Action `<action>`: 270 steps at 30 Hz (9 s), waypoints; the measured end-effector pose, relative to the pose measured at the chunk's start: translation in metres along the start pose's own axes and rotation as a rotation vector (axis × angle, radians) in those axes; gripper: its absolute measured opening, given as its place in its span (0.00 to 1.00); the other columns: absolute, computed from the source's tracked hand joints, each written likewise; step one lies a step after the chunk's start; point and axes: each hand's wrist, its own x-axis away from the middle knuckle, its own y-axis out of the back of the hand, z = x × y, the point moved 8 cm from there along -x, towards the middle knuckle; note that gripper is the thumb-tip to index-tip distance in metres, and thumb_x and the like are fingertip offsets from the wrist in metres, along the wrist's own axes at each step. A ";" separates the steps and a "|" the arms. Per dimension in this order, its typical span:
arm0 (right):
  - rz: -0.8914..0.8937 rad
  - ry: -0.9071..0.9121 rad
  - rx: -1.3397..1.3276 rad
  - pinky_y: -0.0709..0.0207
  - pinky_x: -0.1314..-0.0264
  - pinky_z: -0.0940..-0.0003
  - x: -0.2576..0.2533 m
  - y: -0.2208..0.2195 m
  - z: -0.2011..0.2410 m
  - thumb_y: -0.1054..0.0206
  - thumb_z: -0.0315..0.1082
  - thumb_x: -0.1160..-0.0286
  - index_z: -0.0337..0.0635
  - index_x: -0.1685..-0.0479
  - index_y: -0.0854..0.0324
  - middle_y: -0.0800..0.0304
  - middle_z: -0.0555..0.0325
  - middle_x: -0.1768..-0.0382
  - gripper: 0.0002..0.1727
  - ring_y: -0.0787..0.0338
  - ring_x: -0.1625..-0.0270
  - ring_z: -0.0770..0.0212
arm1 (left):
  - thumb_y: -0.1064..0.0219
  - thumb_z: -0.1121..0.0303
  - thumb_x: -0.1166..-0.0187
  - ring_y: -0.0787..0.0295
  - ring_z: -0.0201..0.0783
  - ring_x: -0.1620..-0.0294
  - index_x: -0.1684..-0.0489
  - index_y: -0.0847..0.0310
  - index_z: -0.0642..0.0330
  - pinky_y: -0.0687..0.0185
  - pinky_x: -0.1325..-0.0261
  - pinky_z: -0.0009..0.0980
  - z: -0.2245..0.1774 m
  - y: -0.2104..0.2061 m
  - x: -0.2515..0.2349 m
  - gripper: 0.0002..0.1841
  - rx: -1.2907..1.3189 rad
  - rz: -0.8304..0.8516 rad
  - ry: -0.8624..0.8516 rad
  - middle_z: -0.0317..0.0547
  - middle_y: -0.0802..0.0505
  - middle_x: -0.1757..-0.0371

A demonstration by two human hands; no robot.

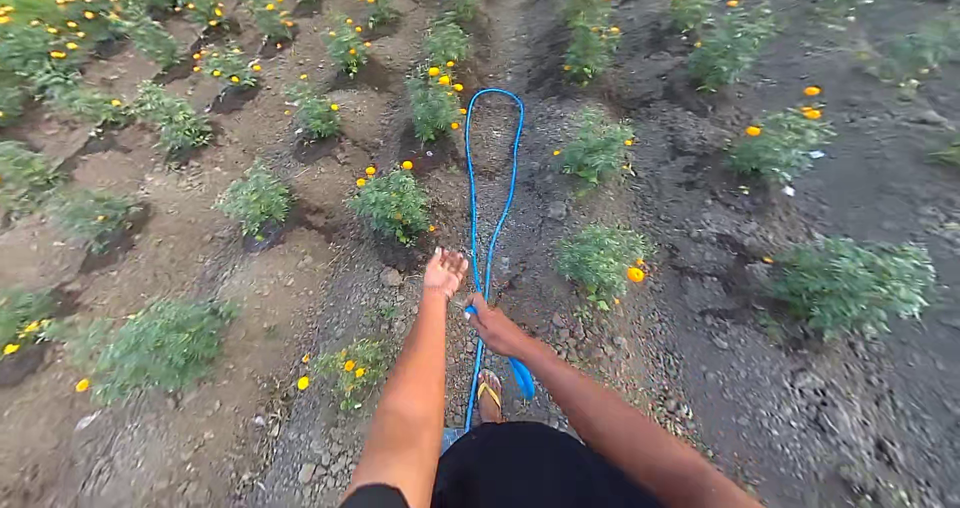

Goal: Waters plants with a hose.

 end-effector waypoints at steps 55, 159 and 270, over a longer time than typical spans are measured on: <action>-1.005 -0.515 -0.531 0.19 0.69 0.56 0.133 0.081 -0.073 0.59 0.42 0.03 0.41 0.21 0.36 0.19 0.47 0.63 0.22 0.17 0.75 0.55 | 0.59 0.50 0.04 0.12 0.60 0.50 0.44 0.18 0.75 0.21 0.39 0.59 0.142 0.041 0.199 0.32 -1.843 1.038 -0.106 0.68 0.11 0.54; -0.874 -0.782 -0.555 0.28 0.74 0.68 0.118 0.224 -0.145 0.58 0.41 0.02 0.44 0.24 0.37 0.29 0.55 0.64 0.18 0.26 0.77 0.64 | 0.61 0.48 0.03 0.12 0.58 0.50 0.53 0.19 0.77 0.21 0.41 0.56 0.168 -0.129 0.183 0.35 -1.853 1.216 0.080 0.67 0.12 0.54; -0.853 -0.793 -0.541 0.28 0.75 0.69 0.119 0.201 -0.134 0.56 0.40 0.03 0.43 0.23 0.37 0.30 0.56 0.66 0.19 0.28 0.79 0.65 | 0.62 0.47 0.04 0.12 0.58 0.49 0.54 0.19 0.76 0.20 0.42 0.56 0.161 -0.108 0.192 0.36 -1.879 1.197 0.093 0.67 0.12 0.53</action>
